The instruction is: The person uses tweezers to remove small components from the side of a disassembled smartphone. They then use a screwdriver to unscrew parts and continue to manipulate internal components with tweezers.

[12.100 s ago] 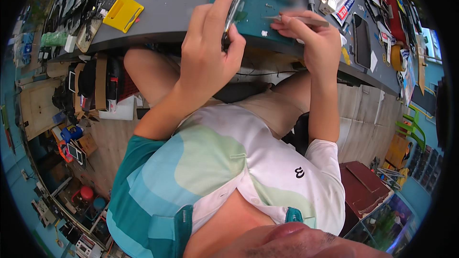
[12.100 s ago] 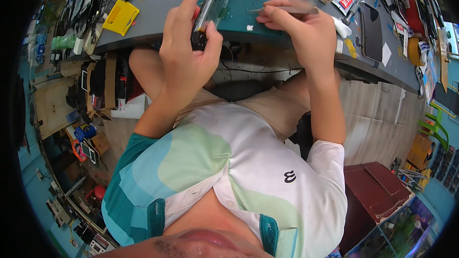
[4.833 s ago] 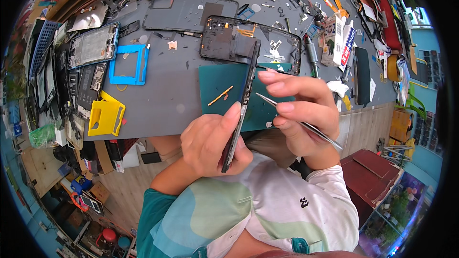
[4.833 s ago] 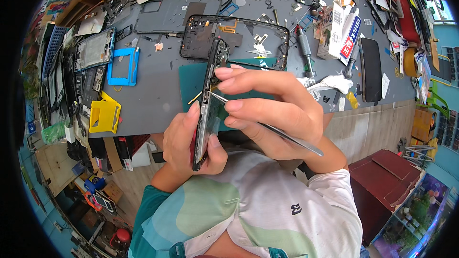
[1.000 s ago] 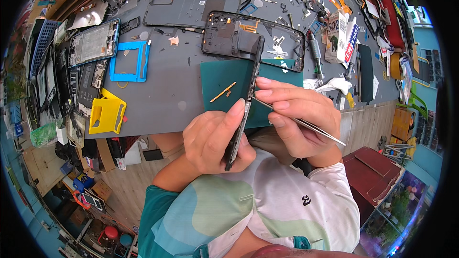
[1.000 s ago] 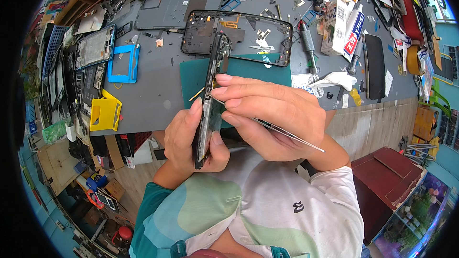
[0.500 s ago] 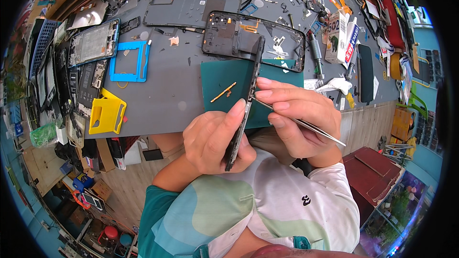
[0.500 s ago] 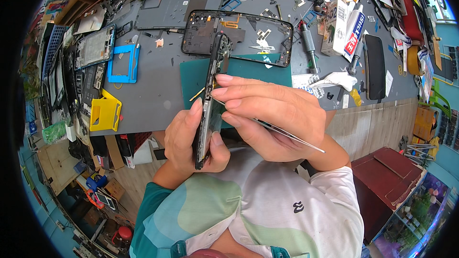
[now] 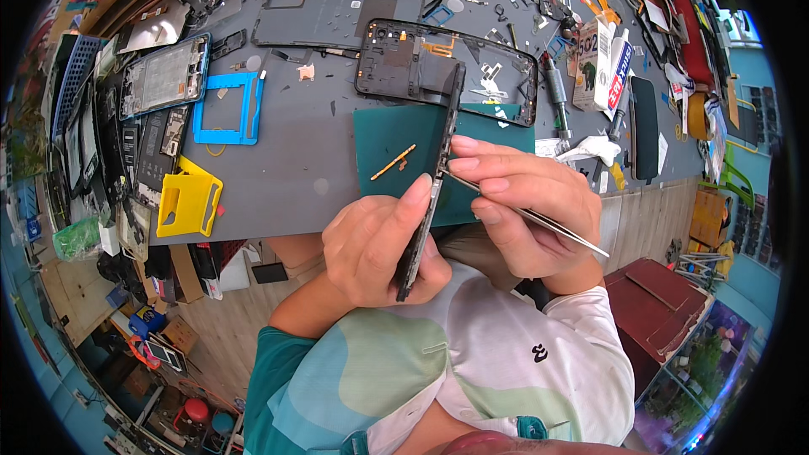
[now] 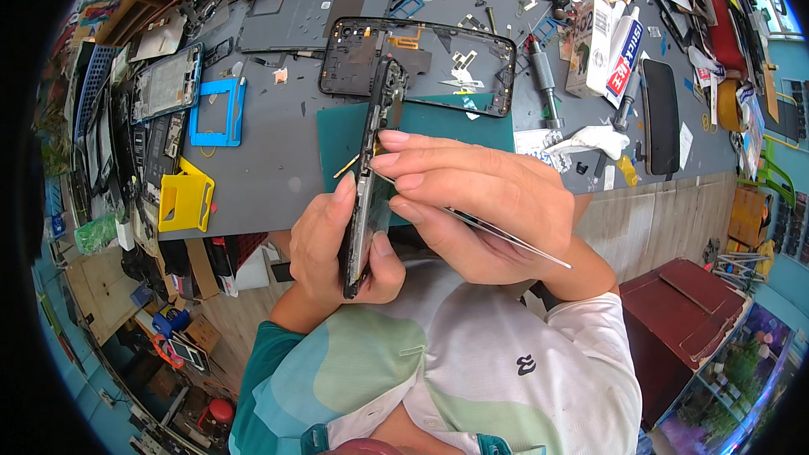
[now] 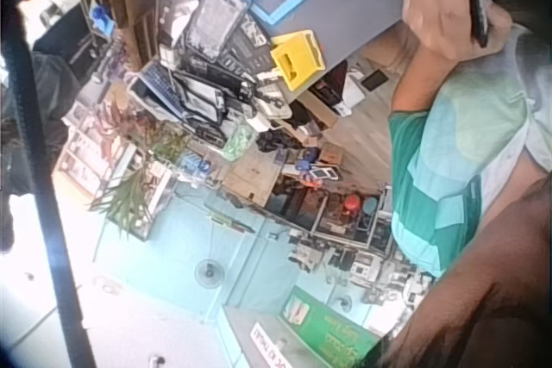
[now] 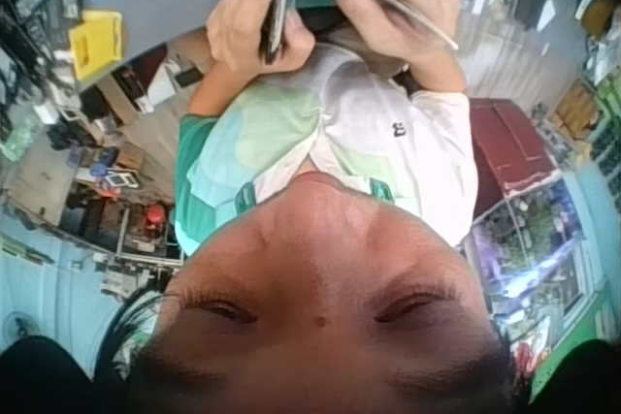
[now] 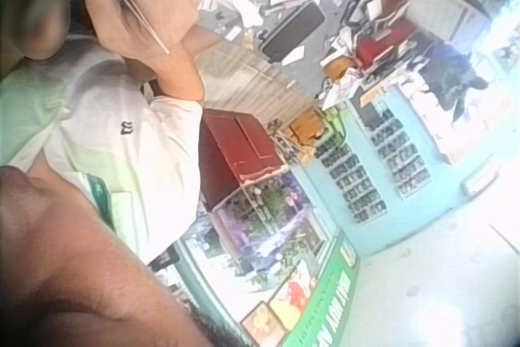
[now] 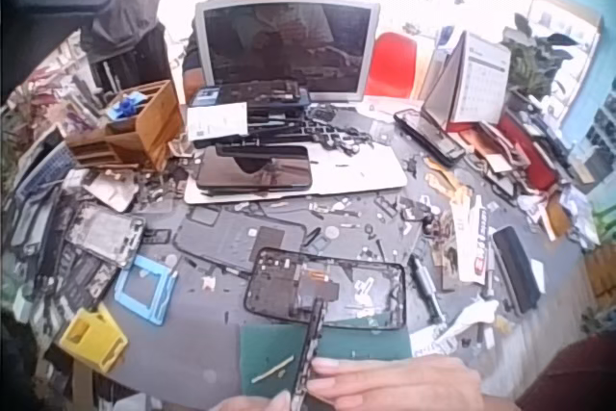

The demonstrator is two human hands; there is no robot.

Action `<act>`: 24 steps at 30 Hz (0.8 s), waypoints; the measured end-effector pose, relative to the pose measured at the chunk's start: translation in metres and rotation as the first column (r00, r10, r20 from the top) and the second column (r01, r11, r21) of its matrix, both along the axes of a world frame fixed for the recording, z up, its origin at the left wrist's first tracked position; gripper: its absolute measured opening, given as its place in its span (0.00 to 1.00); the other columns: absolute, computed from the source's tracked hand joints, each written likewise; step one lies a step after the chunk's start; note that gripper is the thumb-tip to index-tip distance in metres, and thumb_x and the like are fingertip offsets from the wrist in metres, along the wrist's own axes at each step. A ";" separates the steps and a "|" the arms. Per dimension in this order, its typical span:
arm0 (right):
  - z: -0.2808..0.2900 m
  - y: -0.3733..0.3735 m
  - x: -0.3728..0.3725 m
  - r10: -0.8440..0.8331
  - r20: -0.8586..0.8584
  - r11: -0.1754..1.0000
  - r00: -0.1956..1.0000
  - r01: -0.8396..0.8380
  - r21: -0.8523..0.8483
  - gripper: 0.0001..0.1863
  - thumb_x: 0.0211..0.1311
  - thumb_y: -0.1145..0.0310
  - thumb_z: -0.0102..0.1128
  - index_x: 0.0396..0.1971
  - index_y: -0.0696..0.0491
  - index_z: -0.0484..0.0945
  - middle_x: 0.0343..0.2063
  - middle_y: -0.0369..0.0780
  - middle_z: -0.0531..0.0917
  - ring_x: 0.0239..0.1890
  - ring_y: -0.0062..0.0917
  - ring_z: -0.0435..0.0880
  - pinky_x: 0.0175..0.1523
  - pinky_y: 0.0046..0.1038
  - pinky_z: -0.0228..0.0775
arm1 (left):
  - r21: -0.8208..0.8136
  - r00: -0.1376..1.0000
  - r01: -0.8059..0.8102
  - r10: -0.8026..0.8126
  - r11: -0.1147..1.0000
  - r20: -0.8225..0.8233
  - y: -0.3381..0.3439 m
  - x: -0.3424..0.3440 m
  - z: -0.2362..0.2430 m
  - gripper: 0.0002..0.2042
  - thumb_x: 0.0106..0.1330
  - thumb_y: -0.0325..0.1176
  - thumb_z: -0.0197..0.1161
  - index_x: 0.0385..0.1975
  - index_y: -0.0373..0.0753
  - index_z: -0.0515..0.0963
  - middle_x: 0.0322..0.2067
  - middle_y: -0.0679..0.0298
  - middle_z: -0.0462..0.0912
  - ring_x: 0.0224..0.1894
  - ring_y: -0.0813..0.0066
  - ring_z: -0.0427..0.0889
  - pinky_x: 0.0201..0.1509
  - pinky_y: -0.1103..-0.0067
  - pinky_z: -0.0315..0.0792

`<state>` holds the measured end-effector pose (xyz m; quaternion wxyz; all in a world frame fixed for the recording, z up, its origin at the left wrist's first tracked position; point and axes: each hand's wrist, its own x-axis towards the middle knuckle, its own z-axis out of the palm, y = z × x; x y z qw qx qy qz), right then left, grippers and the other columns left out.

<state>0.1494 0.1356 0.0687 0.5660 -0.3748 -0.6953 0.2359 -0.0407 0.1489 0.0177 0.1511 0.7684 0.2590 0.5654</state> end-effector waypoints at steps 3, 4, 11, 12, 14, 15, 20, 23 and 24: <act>-0.001 0.000 -0.001 -0.002 -0.007 1.000 1.000 0.002 0.005 0.15 0.52 0.87 0.73 0.41 0.64 0.82 0.40 0.52 0.90 0.46 0.44 0.91 0.55 0.42 0.86 | 0.008 1.000 0.002 -0.002 1.000 0.003 0.001 0.000 0.000 0.27 0.48 0.21 0.60 0.54 0.20 0.76 0.39 0.47 0.88 0.24 0.66 0.84 0.28 0.75 0.80; -0.001 0.000 -0.001 -0.002 -0.010 1.000 1.000 0.002 0.006 0.15 0.52 0.87 0.73 0.41 0.64 0.82 0.40 0.52 0.90 0.46 0.44 0.91 0.55 0.42 0.86 | 0.009 1.000 0.003 -0.003 1.000 0.002 0.001 0.000 0.000 0.27 0.48 0.21 0.60 0.54 0.20 0.76 0.39 0.47 0.88 0.24 0.66 0.84 0.28 0.75 0.80; -0.001 -0.001 0.001 -0.006 0.006 1.000 1.000 0.006 -0.003 0.16 0.52 0.87 0.73 0.41 0.64 0.82 0.40 0.52 0.90 0.48 0.44 0.91 0.53 0.40 0.87 | 0.005 1.000 -0.001 0.001 1.000 0.003 0.001 0.000 -0.002 0.27 0.48 0.21 0.59 0.53 0.20 0.76 0.39 0.47 0.88 0.24 0.65 0.84 0.28 0.74 0.81; -0.001 -0.001 0.001 -0.005 0.007 1.000 1.000 0.005 -0.005 0.16 0.51 0.87 0.73 0.41 0.64 0.82 0.40 0.52 0.90 0.48 0.45 0.91 0.53 0.40 0.87 | 0.001 1.000 0.003 -0.003 1.000 -0.001 0.001 0.000 -0.001 0.27 0.48 0.21 0.59 0.53 0.20 0.76 0.40 0.47 0.88 0.24 0.65 0.84 0.28 0.74 0.81; -0.001 -0.001 0.001 -0.004 0.006 1.000 1.000 0.004 -0.007 0.16 0.51 0.87 0.73 0.41 0.63 0.82 0.40 0.52 0.90 0.48 0.45 0.91 0.53 0.40 0.87 | -0.005 1.000 0.005 -0.005 1.000 -0.005 0.000 0.000 0.000 0.27 0.48 0.21 0.59 0.53 0.20 0.76 0.40 0.47 0.88 0.24 0.65 0.84 0.28 0.74 0.81; -0.001 -0.001 0.001 -0.004 0.004 1.000 1.000 0.004 -0.006 0.16 0.51 0.87 0.73 0.41 0.63 0.82 0.40 0.52 0.90 0.48 0.45 0.91 0.53 0.40 0.87 | -0.006 1.000 0.005 -0.005 1.000 -0.004 0.000 0.000 0.000 0.27 0.48 0.21 0.59 0.53 0.20 0.76 0.40 0.47 0.88 0.25 0.65 0.84 0.28 0.75 0.81; 0.000 0.000 0.001 0.001 0.006 1.000 1.000 -0.001 -0.002 0.16 0.51 0.87 0.73 0.41 0.63 0.82 0.40 0.52 0.90 0.48 0.45 0.91 0.53 0.40 0.87 | 0.006 1.000 0.006 -0.006 1.000 -0.007 0.001 -0.001 -0.001 0.27 0.48 0.21 0.59 0.54 0.21 0.76 0.40 0.46 0.88 0.25 0.65 0.85 0.28 0.74 0.81; 0.000 0.000 0.000 -0.002 0.007 1.000 1.000 0.002 0.004 0.16 0.51 0.87 0.73 0.41 0.63 0.82 0.40 0.52 0.90 0.48 0.45 0.91 0.53 0.40 0.87 | 0.007 1.000 0.014 -0.013 1.000 -0.007 0.001 -0.001 -0.001 0.28 0.48 0.21 0.59 0.54 0.20 0.75 0.40 0.46 0.88 0.25 0.65 0.85 0.28 0.74 0.81; 0.000 0.000 0.000 -0.004 0.008 1.000 1.000 0.004 0.003 0.16 0.51 0.87 0.73 0.41 0.63 0.82 0.40 0.52 0.90 0.48 0.45 0.91 0.53 0.40 0.87 | 0.009 1.000 0.015 -0.015 1.000 -0.007 0.001 -0.001 -0.001 0.28 0.49 0.21 0.59 0.55 0.20 0.75 0.40 0.46 0.88 0.25 0.65 0.85 0.28 0.74 0.81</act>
